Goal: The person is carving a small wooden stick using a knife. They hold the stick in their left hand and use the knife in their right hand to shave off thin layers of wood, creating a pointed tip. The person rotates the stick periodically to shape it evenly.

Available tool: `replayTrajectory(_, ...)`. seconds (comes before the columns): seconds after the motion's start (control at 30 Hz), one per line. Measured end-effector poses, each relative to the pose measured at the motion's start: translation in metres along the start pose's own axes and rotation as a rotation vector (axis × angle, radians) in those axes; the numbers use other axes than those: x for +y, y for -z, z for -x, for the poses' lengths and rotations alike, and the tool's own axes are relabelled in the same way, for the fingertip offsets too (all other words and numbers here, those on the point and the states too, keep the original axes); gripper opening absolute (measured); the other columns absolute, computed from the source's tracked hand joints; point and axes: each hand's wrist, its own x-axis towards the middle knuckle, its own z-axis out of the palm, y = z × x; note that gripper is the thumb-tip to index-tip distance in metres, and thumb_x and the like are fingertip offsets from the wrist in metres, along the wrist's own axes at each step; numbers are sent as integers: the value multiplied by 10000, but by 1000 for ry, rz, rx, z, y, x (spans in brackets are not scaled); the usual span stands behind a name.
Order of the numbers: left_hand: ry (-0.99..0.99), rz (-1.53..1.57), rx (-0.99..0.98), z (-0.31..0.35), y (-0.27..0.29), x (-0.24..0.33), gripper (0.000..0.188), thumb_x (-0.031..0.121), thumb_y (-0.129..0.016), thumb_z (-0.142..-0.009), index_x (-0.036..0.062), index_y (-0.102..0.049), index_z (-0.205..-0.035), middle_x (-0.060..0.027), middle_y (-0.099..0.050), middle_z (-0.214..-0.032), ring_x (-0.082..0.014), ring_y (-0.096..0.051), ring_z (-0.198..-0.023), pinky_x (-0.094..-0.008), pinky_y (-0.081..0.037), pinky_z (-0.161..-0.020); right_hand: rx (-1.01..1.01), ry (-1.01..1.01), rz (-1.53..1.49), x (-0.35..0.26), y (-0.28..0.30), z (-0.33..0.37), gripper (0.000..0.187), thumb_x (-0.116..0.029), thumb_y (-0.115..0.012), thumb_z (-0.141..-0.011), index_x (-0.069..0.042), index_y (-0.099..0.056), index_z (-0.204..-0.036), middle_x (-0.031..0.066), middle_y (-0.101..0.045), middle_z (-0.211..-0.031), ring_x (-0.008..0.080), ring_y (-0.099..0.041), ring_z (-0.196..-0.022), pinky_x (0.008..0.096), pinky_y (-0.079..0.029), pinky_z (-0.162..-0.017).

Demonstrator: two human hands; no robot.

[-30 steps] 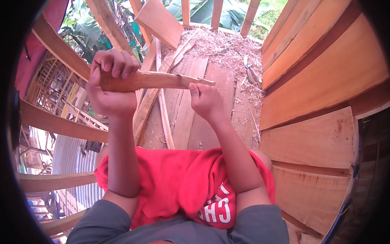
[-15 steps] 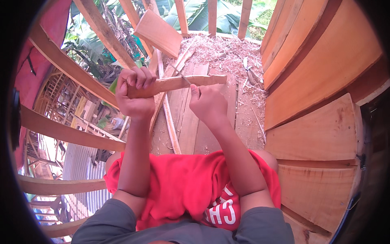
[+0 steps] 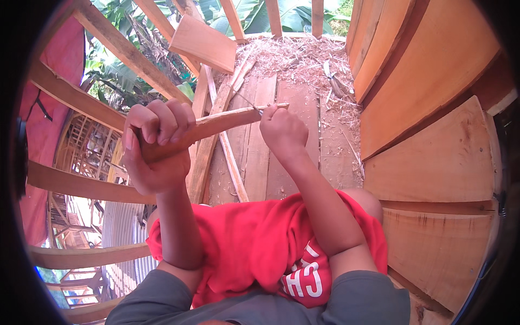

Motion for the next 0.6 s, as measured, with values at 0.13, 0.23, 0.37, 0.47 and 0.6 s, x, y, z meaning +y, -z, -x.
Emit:
replayTrajectory(0.13, -8, -46, -42, 3, -4, 2, 409, 361, -397, -1030, 45, -397, -771, -45, -399, -675, -155, -342, -603, -329, -327, -608, -91, 103, -8, -16, 23, 21, 558, -332, -317, -974, 38, -707, -825, 263, -684, -800, 438, -678, -799, 525, -531, -780)
replayTrajectory(0.23, -4, -30, -37, 2, -17, -3, 422, 369, -403, -1029, 37, -399, -769, -49, -397, -672, -153, -342, -601, -328, -326, -607, -47, -28, -4, 31, -3, -4, 556, -333, -320, -967, 41, -709, -832, 265, -686, -811, 436, -680, -819, 516, -530, -803)
replayTrajectory(0.37, -7, -76, -37, 2, -6, 2, 413, 370, -404, -1026, 45, -382, -772, -51, -391, -676, -148, -337, -608, -317, -321, -606, -93, 9, -55, 7, 7, 2, 573, -347, -317, -970, 55, -702, -835, 283, -680, -824, 447, -672, -865, 527, -510, -847)
replayTrajectory(0.47, 1, -69, 49, 7, -15, 1, 388, 353, -397, -1022, 51, -369, -779, -47, -376, -678, -143, -326, -612, -310, -317, -603, -82, 59, -154, -12, 20, 24, 545, -341, -349, -970, 55, -696, -828, 293, -671, -817, 459, -666, -844, 538, -507, -837)
replayTrajectory(0.6, -22, -27, 105, 2, -4, 0, 351, 326, -384, -1014, 52, -360, -796, -36, -349, -689, -136, -311, -630, -304, -307, -603, -88, 77, -257, 8, -12, 0, 547, -337, -348, -970, 47, -686, -776, 285, -664, -768, 465, -664, -781, 526, -524, -792)
